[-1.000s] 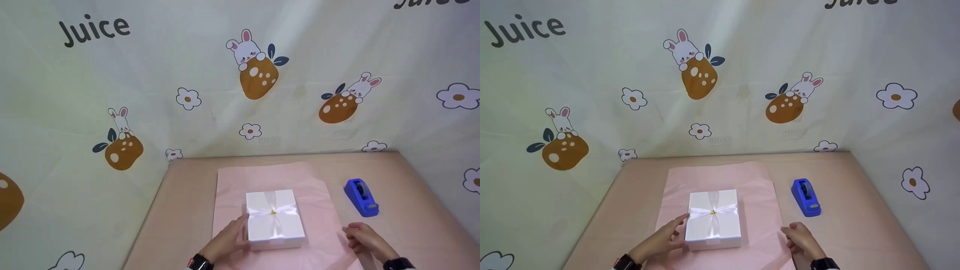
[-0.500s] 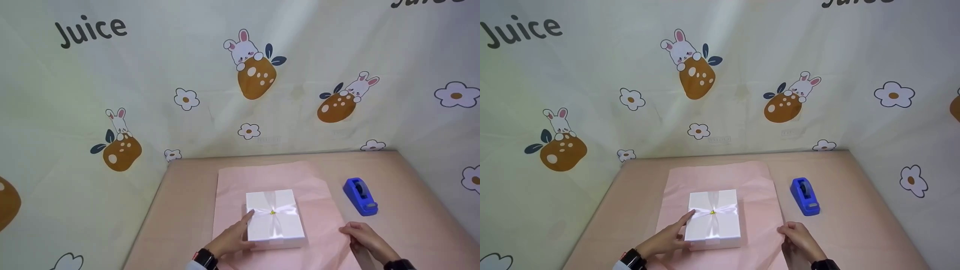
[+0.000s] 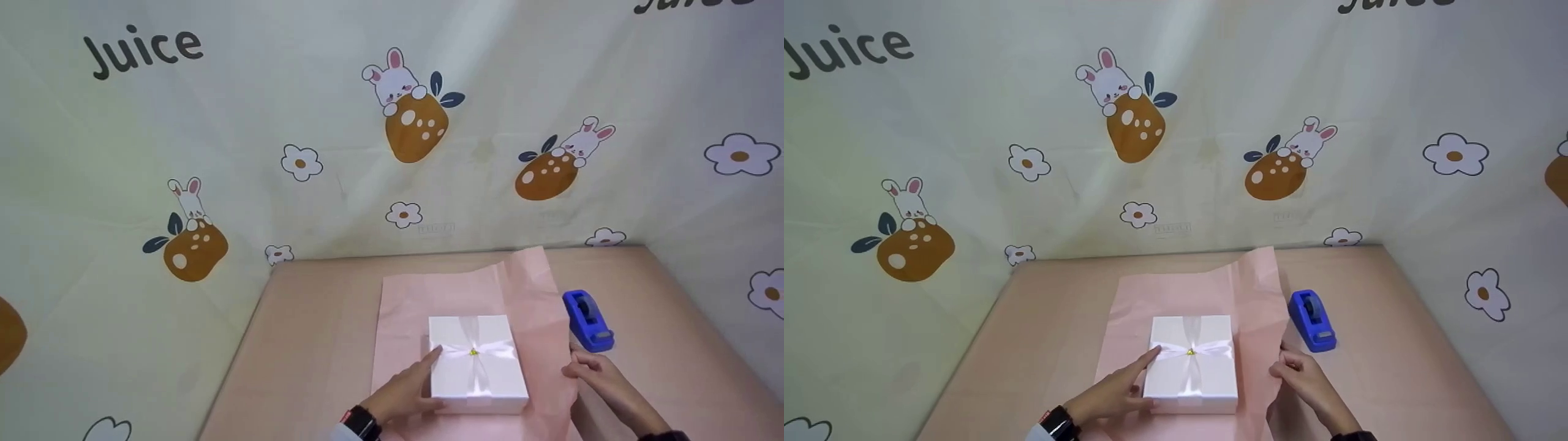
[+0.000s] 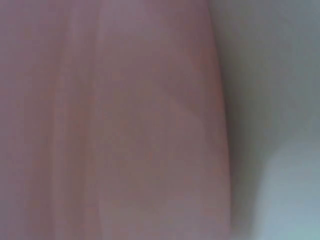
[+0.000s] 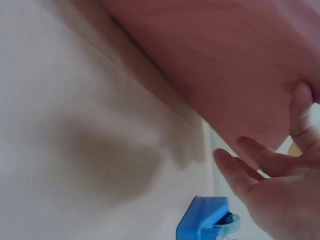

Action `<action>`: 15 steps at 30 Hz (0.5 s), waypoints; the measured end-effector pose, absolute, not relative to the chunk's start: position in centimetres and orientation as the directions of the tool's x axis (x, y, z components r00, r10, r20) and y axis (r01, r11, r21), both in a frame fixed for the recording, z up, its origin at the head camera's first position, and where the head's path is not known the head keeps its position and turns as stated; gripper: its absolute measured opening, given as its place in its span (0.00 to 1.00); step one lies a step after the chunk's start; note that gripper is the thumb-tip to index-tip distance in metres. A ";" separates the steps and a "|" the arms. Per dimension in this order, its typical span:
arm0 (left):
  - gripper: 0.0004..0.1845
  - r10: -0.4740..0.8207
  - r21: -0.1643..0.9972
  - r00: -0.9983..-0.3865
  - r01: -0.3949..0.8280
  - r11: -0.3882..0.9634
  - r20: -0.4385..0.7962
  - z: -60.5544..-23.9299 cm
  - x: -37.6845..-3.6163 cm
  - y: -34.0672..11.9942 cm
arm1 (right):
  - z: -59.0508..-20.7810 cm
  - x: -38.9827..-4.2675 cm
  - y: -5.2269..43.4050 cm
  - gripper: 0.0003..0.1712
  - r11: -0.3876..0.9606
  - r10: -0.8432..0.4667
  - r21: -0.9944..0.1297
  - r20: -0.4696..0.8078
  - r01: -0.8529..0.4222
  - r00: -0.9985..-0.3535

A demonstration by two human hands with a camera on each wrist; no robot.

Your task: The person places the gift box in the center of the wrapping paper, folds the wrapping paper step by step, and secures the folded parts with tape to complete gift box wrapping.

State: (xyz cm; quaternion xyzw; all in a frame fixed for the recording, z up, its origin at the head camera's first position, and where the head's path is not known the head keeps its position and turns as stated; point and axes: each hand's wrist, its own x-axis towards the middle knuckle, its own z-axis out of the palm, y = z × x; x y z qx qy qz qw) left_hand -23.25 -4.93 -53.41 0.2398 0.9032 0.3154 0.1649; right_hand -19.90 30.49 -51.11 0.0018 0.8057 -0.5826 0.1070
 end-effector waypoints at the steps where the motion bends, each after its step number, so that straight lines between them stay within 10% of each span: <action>1: 0.50 0.534 0.647 -0.832 0.327 0.689 -0.149 -53.4 -23.2 -4.6 | -51.0 -19.9 30.3 0.15 0.299 -0.134 -0.948 -0.153 0.107 -0.979; 15: 0.47 0.543 0.635 -0.839 0.400 0.661 -0.036 -53.7 -22.3 -1.5 | -50.7 -20.0 26.2 0.14 0.295 -0.105 -0.948 0.096 -0.123 -0.990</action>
